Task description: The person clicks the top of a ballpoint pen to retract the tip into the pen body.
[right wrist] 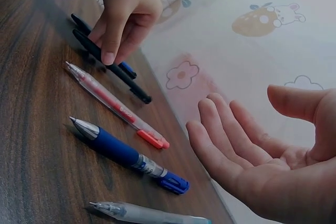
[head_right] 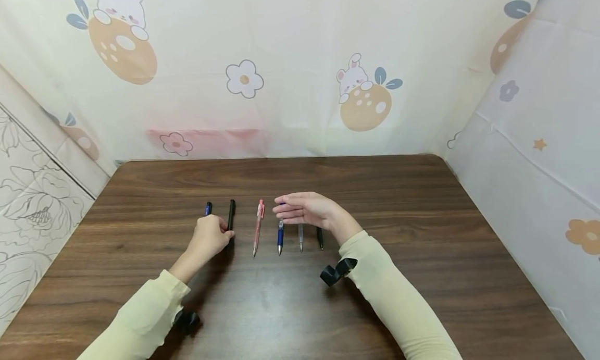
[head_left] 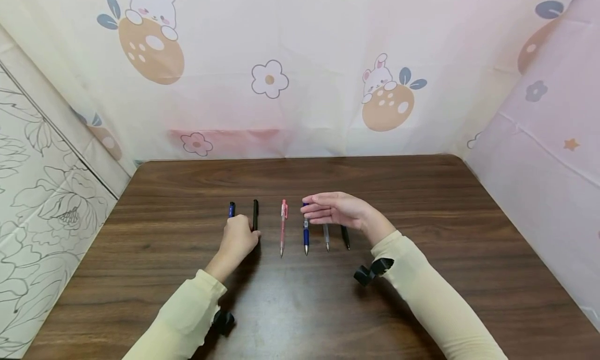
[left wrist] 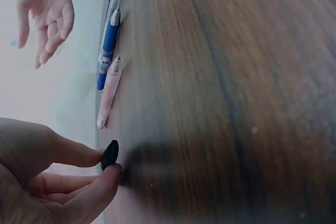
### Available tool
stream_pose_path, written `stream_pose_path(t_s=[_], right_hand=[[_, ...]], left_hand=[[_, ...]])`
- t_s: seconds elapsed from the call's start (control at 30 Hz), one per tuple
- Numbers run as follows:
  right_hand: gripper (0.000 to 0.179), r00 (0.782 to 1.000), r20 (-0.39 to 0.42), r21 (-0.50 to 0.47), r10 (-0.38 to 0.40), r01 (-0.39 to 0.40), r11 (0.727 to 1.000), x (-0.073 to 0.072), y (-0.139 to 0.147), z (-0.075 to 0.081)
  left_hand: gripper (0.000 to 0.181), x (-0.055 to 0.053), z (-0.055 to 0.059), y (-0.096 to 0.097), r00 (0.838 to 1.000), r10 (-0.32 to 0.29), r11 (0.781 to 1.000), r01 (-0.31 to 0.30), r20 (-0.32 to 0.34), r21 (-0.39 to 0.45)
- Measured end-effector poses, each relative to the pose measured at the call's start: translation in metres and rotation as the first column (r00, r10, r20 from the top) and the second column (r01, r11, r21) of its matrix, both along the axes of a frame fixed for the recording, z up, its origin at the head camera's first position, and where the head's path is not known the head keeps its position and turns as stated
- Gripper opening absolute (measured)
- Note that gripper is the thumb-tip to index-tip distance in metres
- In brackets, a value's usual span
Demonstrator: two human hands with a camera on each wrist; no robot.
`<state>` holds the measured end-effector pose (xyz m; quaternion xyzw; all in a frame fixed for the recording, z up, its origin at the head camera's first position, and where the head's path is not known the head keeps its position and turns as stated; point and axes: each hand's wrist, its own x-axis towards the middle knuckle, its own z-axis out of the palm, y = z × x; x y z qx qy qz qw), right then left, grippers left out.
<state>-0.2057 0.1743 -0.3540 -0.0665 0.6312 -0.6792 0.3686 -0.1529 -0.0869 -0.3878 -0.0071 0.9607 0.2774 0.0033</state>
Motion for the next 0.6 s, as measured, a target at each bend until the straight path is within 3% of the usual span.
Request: stream_pose_path(t_s=[0.3,0.6], right_hand=[[0.051,0.999,-0.029,0.01,0.025,-0.024,1.0,0.0,0.002,0.007],[0.05,0.997,-0.082,0.096,-0.007,0.015,0.995,0.003,0.005,0.011]], left_hand=[[0.022,-0.001,0.001,0.004,0.999,-0.012,0.998,0.014,0.037,-0.055],[0.019,0.001,0.002,0.005,0.999,0.004,0.998,-0.001,0.041,-0.068]])
